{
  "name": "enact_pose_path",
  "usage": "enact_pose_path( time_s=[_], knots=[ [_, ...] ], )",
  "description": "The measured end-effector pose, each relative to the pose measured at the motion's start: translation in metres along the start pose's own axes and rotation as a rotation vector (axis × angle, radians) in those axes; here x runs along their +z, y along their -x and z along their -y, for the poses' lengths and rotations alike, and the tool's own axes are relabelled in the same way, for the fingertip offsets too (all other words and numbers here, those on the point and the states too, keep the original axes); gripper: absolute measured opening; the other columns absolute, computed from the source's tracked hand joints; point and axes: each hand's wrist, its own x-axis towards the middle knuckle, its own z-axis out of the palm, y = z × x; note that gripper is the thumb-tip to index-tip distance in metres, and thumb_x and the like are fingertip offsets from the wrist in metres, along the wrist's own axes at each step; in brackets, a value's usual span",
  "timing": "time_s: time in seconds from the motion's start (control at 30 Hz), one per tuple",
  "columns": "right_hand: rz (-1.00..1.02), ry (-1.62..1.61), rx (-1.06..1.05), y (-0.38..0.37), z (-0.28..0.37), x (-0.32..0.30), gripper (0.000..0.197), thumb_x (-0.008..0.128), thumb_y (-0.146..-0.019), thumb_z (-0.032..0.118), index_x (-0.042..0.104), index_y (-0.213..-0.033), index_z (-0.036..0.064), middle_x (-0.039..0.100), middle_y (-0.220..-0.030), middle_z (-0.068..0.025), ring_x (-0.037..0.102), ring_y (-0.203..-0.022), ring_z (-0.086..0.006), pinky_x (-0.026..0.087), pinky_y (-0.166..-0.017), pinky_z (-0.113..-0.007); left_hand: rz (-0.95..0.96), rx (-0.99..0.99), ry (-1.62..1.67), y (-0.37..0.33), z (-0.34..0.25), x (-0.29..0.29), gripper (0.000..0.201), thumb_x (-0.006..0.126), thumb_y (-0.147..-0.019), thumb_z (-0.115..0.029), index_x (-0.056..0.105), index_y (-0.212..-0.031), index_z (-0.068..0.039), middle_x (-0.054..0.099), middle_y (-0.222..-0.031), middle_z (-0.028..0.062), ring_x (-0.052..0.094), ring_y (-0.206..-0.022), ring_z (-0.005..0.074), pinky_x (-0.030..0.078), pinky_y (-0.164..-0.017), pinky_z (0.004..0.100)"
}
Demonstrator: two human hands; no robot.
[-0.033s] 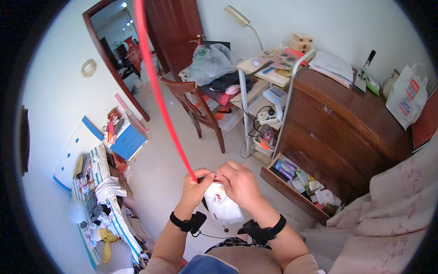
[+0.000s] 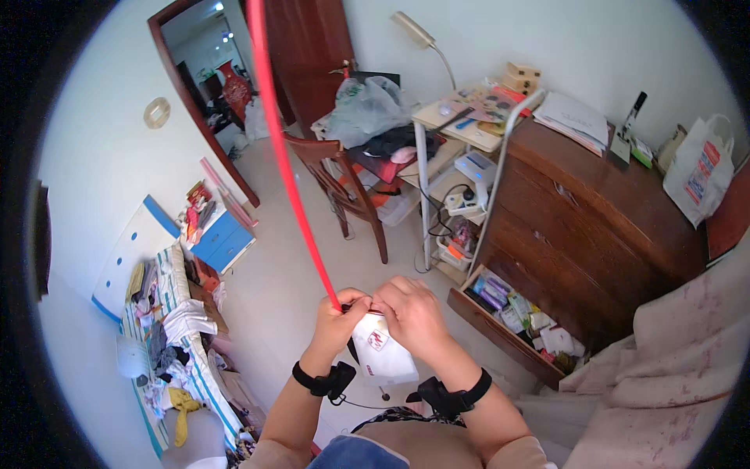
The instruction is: Preparing a cleaning tool by wrapping and tying cloths to a long pole and using scissors to trim materials.
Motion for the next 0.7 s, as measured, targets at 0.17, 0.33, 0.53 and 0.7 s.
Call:
enact_pose_path(
  time_s=[0.17, 0.33, 0.53, 0.7],
  knots=[
    [0.021, 0.106, -0.237, -0.006, 0.03, 0.003, 0.008, 0.06, -0.068, 0.002, 0.054, -0.071, 0.0054, 0.051, -0.07, -0.0085, 0.051, -0.066, -0.0277, 0.04, -0.061, -0.036, -0.008, 0.031, 0.128, 0.02, -0.009, -0.019, 0.008, 0.054, -0.079, -0.005, 0.057, -0.075, 0.001, 0.055, -0.067, -0.0001, 0.046, -0.058, 0.0043, 0.035, -0.051, 0.0195],
    [0.001, -0.217, 0.009, 0.002, 0.032, 0.011, 0.007, 0.063, -0.07, 0.004, 0.057, -0.073, 0.0038, 0.054, -0.072, -0.008, 0.053, -0.065, -0.0226, 0.042, -0.06, -0.031, -0.048, 0.044, 0.142, 0.03, -0.023, -0.018, 0.01, 0.054, -0.082, -0.008, 0.059, -0.079, 0.001, 0.058, -0.07, 0.0005, 0.05, -0.062, 0.0046, 0.039, -0.055, 0.0192],
    [0.038, -0.327, 0.19, 0.004, 0.035, 0.015, 0.008, 0.064, -0.071, 0.005, 0.058, -0.076, 0.0026, 0.055, -0.073, -0.008, 0.054, -0.064, -0.0185, 0.042, -0.058, -0.026, -0.077, 0.068, 0.006, 0.036, -0.024, -0.02, 0.011, 0.054, -0.083, -0.01, 0.059, -0.083, 0.0, 0.058, -0.071, 0.0008, 0.05, -0.064, 0.0044, 0.04, -0.057, 0.019],
    [-0.016, -0.156, 0.075, -0.002, 0.042, 0.018, 0.006, 0.06, -0.072, 0.003, 0.055, -0.073, 0.0033, 0.05, -0.07, -0.0097, 0.05, -0.064, -0.0268, 0.04, -0.058, -0.033, -0.064, 0.089, -0.029, 0.035, -0.028, -0.021, 0.012, 0.051, -0.084, -0.01, 0.057, -0.083, 0.0, 0.057, -0.073, -0.0001, 0.049, -0.065, 0.0042, 0.04, -0.058, 0.0194]
  ],
)
